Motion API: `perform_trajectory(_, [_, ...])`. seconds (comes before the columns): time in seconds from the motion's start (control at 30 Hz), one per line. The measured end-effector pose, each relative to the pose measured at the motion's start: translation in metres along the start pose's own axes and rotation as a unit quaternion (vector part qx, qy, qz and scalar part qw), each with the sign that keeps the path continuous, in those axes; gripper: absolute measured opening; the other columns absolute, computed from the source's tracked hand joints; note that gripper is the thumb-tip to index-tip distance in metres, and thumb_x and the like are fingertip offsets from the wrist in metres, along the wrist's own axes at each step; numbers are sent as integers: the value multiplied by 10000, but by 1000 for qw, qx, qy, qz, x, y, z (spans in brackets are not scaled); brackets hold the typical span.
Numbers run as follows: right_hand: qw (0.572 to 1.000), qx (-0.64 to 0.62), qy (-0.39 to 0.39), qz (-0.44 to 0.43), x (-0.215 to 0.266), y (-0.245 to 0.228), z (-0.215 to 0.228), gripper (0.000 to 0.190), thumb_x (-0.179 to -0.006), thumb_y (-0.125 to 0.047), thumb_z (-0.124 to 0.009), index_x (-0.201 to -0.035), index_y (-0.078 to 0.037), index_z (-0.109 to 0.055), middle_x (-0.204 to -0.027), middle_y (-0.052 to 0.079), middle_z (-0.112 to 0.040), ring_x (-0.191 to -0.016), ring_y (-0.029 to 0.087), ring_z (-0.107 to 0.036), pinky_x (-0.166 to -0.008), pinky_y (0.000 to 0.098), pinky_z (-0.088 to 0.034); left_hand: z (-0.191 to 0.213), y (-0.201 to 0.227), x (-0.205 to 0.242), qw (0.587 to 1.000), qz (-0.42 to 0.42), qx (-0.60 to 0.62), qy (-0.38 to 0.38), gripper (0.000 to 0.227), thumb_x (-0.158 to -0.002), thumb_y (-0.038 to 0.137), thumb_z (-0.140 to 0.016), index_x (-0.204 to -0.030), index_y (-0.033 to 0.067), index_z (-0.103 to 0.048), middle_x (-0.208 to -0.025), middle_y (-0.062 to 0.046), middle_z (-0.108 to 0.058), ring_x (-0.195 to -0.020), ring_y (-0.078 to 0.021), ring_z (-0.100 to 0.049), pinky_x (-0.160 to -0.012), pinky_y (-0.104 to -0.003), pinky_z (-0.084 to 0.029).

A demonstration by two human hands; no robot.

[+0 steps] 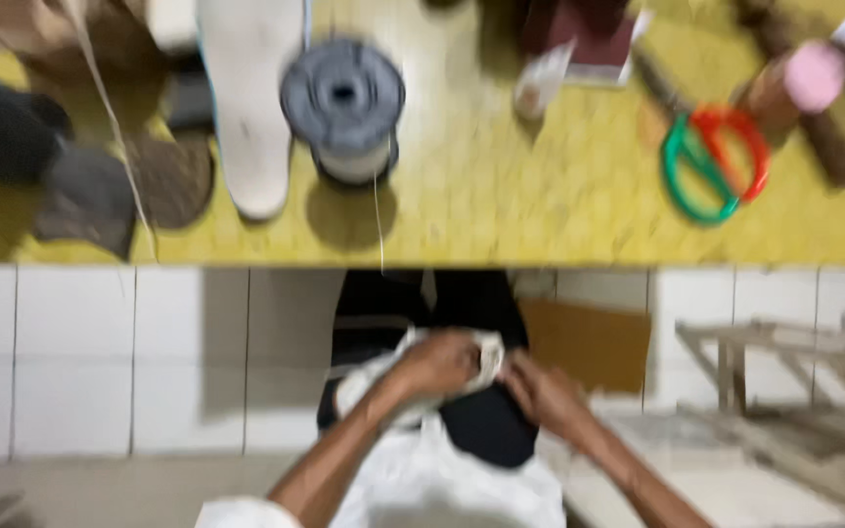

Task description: The person sits on the floor and sews a white sneaker using a needle and thread. They repeatedly insert the needle into the shoe's upper and pull the thread through to secure the stitching.

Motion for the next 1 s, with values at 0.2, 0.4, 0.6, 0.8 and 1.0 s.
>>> perform_trajectory(0.2, [996,-22,28,79,14,-40,48,173,-1046,-315,-562,-1069,-147,-594,-790,200,-738,-750,434,-744,-678,554,-576,53,58,31,997,60,21,-38,370,-859,329,-615,-1118,116,-772,-1084,-169,-769,-1108,-427,-695,-924,-574,-536])
perform_trajectory(0.4, [996,-87,-32,6,15,-49,51,172,-1051,-356,-515,-1159,-225,-534,-853,171,-736,-854,469,-722,-750,589,-533,48,51,30,997,74,21,-10,316,-827,321,-599,-1034,182,-793,-1007,-111,-780,-1073,-425,-703,-886,-591,-545])
perform_trajectory(0.6, [996,-51,74,21,25,-39,39,164,-1067,-400,-608,-1174,-276,-608,-800,87,-740,-830,372,-738,-723,496,-563,52,63,37,997,76,23,1,276,-827,300,-581,-983,219,-794,-937,-74,-780,-1011,-397,-729,-870,-553,-561])
perform_trajectory(0.8, [978,-142,140,-58,28,-30,15,246,-973,-415,-776,-1064,-199,-701,-743,85,-703,-748,336,-724,-669,453,-542,57,78,56,998,9,11,55,260,-906,116,-573,-1034,40,-786,-850,-204,-749,-871,-472,-733,-772,-558,-583])
perform_trajectory(1.0, [935,-325,122,-68,42,-35,11,155,-1058,-238,-620,-1065,-125,-726,-704,93,-636,-651,215,-628,-672,385,-531,56,72,48,995,-4,-99,32,225,-901,170,-616,-987,72,-800,-830,-202,-751,-831,-480,-736,-735,-593,-583])
Point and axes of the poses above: each hand's wrist, its own x-axis away from the middle knuckle, its own z-axis out of the back of the hand, y = z × x, the point moved 1 cm from there along -x, towards the middle knuckle
